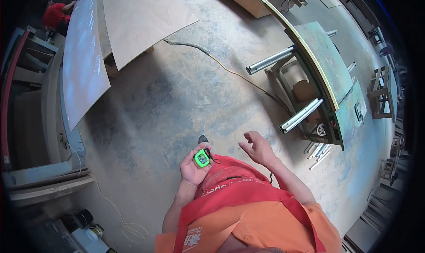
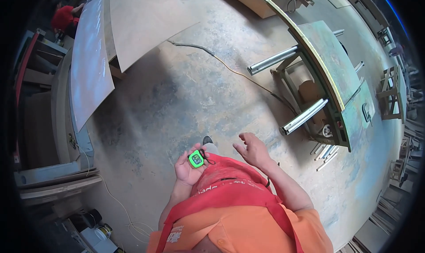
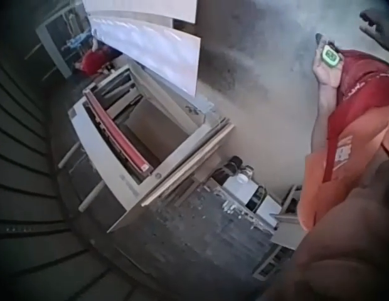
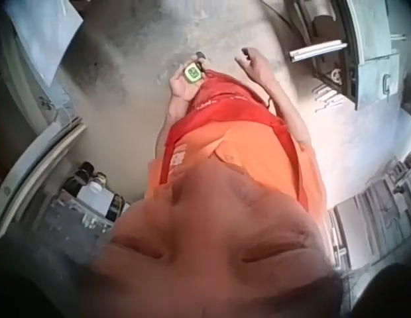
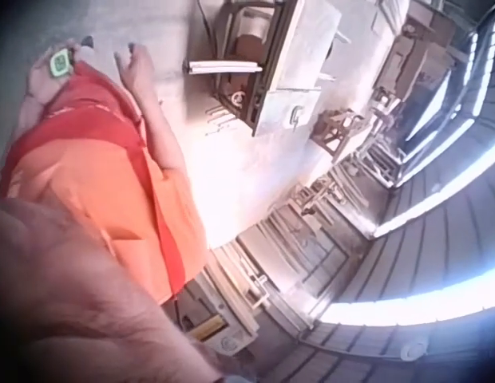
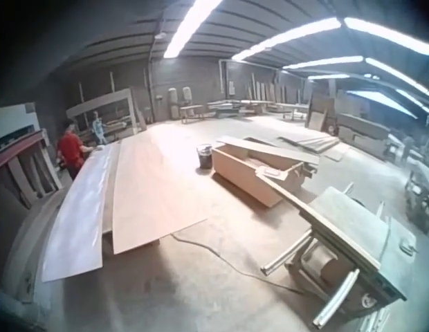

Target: Applying glue, measuring, and finishing wooden boards in a woodworking factory.

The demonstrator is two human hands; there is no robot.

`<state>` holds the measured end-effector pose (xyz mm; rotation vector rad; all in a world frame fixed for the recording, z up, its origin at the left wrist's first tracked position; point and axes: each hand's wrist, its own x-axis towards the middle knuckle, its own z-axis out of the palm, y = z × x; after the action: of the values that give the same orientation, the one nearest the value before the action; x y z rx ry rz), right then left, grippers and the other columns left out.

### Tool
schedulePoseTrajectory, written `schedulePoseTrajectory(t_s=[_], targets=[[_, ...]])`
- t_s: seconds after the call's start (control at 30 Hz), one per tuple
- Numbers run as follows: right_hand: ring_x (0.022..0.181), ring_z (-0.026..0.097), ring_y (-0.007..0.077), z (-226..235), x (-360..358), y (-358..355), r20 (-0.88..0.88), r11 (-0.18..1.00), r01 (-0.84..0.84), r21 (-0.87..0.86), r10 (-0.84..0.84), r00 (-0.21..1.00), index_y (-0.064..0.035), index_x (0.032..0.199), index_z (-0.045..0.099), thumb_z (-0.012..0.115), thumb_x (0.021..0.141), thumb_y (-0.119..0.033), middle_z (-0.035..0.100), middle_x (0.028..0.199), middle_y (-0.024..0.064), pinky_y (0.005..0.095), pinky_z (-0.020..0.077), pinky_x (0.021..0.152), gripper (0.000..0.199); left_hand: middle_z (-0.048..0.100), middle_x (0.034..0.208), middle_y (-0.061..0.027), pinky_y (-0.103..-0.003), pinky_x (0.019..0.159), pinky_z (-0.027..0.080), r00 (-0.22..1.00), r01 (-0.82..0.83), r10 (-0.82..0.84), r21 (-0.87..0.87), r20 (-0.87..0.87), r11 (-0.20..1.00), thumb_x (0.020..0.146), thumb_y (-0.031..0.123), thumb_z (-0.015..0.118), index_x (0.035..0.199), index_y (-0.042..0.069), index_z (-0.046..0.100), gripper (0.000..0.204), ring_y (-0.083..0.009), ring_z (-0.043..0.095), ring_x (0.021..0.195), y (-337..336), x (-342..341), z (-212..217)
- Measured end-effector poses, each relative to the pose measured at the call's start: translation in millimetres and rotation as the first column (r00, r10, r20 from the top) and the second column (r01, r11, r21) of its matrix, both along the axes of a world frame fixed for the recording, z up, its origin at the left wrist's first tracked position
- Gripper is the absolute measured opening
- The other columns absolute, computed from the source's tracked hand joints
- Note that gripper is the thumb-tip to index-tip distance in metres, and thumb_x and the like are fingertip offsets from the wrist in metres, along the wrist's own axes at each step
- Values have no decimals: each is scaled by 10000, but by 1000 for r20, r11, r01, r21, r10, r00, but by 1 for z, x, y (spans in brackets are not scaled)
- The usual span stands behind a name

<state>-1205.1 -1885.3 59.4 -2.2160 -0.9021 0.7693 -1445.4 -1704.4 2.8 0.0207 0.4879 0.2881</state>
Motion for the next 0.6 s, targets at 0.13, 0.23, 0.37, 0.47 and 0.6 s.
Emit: schedulePoseTrajectory(t_s=[0.13,0.23,0.37,0.47,0.6], targets=[[1057,702,391,23,84,5,147,964,-4,-267,44,988,-48,1215,660,715,974,-400,705,1188,194,465,567,915,430,680,1312,-182,-474,931,579,975,171,-173,-25,-137,985,1055,367,586,1403,60,623,466,-365,657,1155,139,161,30],[1072,701,392,41,149,38,-66,905,112,-411,-153,986,-46,1184,677,707,966,-441,719,1180,183,475,568,924,452,693,1263,-174,-447,830,587,921,335,-328,0,-209,942,1059,341,562,1344,62,644,407,-348,676,1064,234,288,36],[1077,701,392,24,272,124,-196,822,153,-549,-304,932,-51,1191,690,704,957,-467,728,1158,190,476,571,923,478,703,1215,-171,-427,754,578,849,436,-385,68,-361,897,1047,301,535,1264,68,664,344,-336,677,995,349,451,14],[1069,703,389,-29,403,186,-58,875,75,-479,-117,991,-54,1197,692,713,954,-458,732,1135,187,478,571,913,472,709,1169,-173,-423,733,579,858,358,-292,84,-424,930,1025,289,528,1208,52,667,330,-329,680,962,411,572,-15],[1058,703,387,28,544,309,105,918,121,-377,-87,991,-56,1189,698,741,941,-421,734,1123,183,473,571,901,443,718,1076,-166,-407,732,576,814,272,-227,5,-534,962,1003,287,511,1184,48,644,328,-302,676,891,487,658,-7]])
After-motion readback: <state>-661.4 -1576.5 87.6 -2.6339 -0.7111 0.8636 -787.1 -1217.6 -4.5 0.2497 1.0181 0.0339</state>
